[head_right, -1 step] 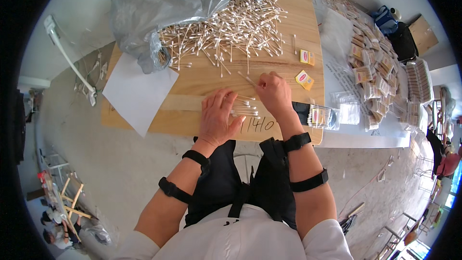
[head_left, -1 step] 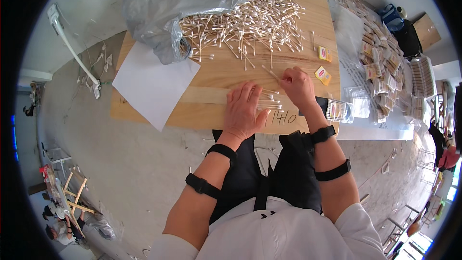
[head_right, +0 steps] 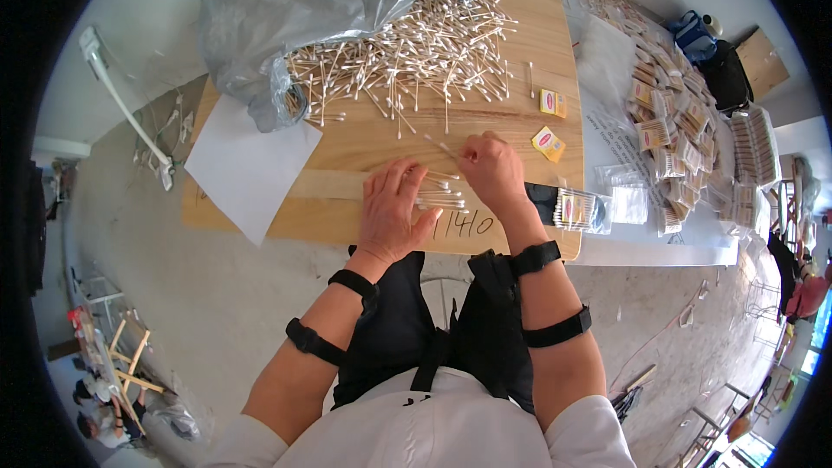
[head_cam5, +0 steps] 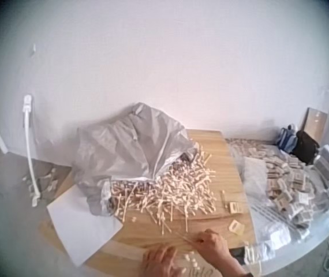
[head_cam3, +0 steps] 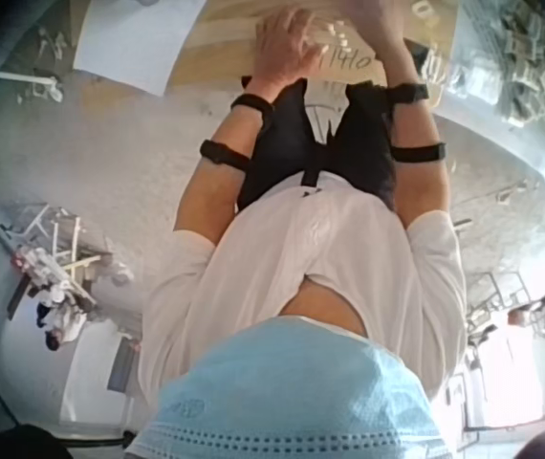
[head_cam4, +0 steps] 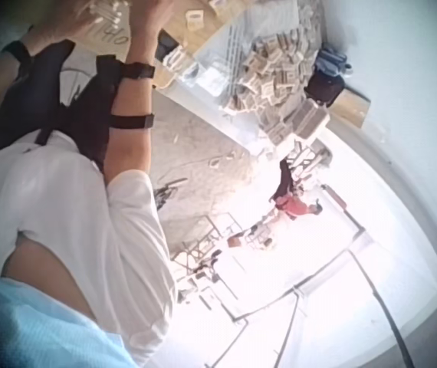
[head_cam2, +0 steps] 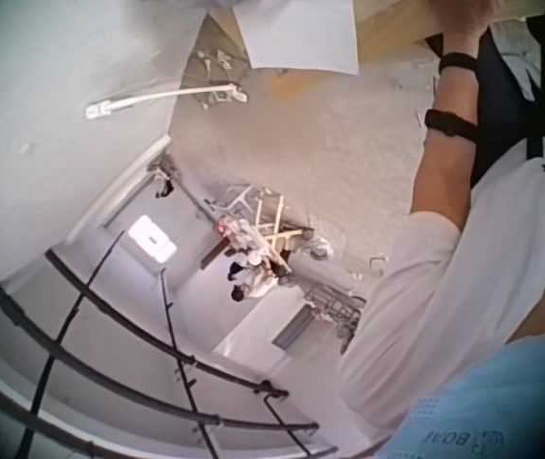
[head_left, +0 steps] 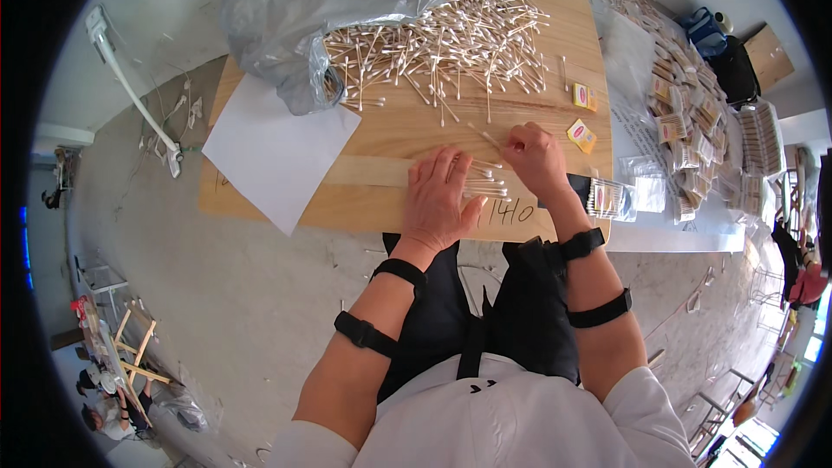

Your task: Gathering individual cotton swabs into small bundles and placing them into clear plastic bags.

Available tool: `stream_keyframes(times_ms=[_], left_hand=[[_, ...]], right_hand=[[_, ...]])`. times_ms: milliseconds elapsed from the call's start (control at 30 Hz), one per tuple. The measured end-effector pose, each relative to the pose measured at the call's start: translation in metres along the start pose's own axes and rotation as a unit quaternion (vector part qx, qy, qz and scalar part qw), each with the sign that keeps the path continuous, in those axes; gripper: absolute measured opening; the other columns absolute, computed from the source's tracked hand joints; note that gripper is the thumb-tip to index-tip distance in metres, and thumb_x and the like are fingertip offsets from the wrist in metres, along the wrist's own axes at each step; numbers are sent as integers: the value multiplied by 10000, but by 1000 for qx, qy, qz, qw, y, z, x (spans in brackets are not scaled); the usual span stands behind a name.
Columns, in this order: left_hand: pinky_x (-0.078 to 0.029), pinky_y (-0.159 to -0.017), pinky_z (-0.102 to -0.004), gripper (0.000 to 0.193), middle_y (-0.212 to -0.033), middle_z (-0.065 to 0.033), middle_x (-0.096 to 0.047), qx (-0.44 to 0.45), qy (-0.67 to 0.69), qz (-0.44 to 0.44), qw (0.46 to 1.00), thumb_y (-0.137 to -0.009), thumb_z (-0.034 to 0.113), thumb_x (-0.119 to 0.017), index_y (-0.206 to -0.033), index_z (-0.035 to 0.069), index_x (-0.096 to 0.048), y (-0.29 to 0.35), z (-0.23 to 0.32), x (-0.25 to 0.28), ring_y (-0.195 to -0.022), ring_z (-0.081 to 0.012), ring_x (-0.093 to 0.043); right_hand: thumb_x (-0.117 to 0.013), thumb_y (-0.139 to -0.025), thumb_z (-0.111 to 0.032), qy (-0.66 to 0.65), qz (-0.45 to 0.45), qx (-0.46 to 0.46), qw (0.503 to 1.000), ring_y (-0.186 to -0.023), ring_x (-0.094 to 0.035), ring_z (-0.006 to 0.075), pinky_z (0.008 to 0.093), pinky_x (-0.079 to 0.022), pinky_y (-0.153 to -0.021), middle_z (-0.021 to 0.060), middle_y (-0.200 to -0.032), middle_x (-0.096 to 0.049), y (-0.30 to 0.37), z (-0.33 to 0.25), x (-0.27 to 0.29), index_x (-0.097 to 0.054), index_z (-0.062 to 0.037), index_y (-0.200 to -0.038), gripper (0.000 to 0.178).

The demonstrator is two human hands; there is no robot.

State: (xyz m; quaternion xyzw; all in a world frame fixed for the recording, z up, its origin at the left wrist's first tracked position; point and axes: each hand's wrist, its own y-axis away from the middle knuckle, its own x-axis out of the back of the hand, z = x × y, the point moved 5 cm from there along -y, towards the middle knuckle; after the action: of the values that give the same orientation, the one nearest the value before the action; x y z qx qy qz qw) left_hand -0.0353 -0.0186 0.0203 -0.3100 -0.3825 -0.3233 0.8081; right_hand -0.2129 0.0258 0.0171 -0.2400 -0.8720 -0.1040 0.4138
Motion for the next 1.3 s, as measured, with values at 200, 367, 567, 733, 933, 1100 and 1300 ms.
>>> stream_keyframes(times_ms=[200, 367, 567, 733, 933, 1100, 1300], left_hand=[[-289, -1051, -454, 653, -1329, -123, -482, -30, -62, 21, 997, -762, 353, -659, -1318, 50, -496, 0, 3, -4, -1284, -315, -403], [-280, -1057, -462, 644, -1343, -125, -470, -27, -46, -7, 999, -758, 360, -661, -1292, 33, -508, -3, 6, -1, -1309, -313, -379], [-278, -1064, -460, 635, -1345, -118, -459, -6, -23, -31, 999, -749, 339, -686, -1276, 34, -505, -3, 6, 2, -1307, -297, -374], [-280, -1068, -452, 643, -1352, -118, -450, -9, -42, -42, 998, -750, 334, -701, -1282, 37, -497, -4, 5, 1, -1305, -285, -375], [-273, -1056, -473, 644, -1360, -112, -455, -2, -11, -20, 1000, -729, 301, -704, -1288, 56, -501, -2, 2, 1, -1297, -303, -396], [-279, -1064, -442, 633, -1347, -119, -458, -15, -34, -27, 999, -728, 290, -701, -1274, 38, -502, -3, 5, 1, -1296, -278, -388], [-292, -1051, -442, 627, -1339, -122, -462, -22, -37, -16, 999, -716, 274, -703, -1259, 37, -502, -2, 3, 1, -1291, -279, -391]], right_hand=[[-650, -753, -154, -36, -59, 73, 995, -762, -632, 323, 408, -503, -684, 109, -788, -620, 6, -10, -14, -666, -71, -786, 91], [-656, -754, -161, -115, -45, 45, 991, -776, -638, 316, 402, -504, -691, 133, -778, -629, -16, -5, -17, -662, -41, -822, 139], [-702, -771, -245, -24, 119, -29, 992, -701, -630, 271, 379, -498, -651, 116, -739, -639, -54, -12, -12, -649, -13, -899, 271], [-642, -765, -254, 62, 98, -67, 991, -833, -641, 337, 453, -504, -728, 138, -833, -662, -68, -15, -19, -629, -50, -824, 212], [-630, -772, -224, 6, 106, -67, 992, -807, -641, 341, 442, -501, -699, 132, -795, -661, -58, -12, -21, -626, -72, -796, 154], [-612, -796, -179, -20, 131, 27, 991, -803, -644, 337, 436, -502, -691, 128, -777, -659, -75, -27, -18, -618, -63, -790, 117], [-594, -802, -203, 73, 114, 13, 991, -829, -642, 335, 438, -505, -719, 133, -841, -666, -79, -26, -30, -642, -71, -802, 141]])
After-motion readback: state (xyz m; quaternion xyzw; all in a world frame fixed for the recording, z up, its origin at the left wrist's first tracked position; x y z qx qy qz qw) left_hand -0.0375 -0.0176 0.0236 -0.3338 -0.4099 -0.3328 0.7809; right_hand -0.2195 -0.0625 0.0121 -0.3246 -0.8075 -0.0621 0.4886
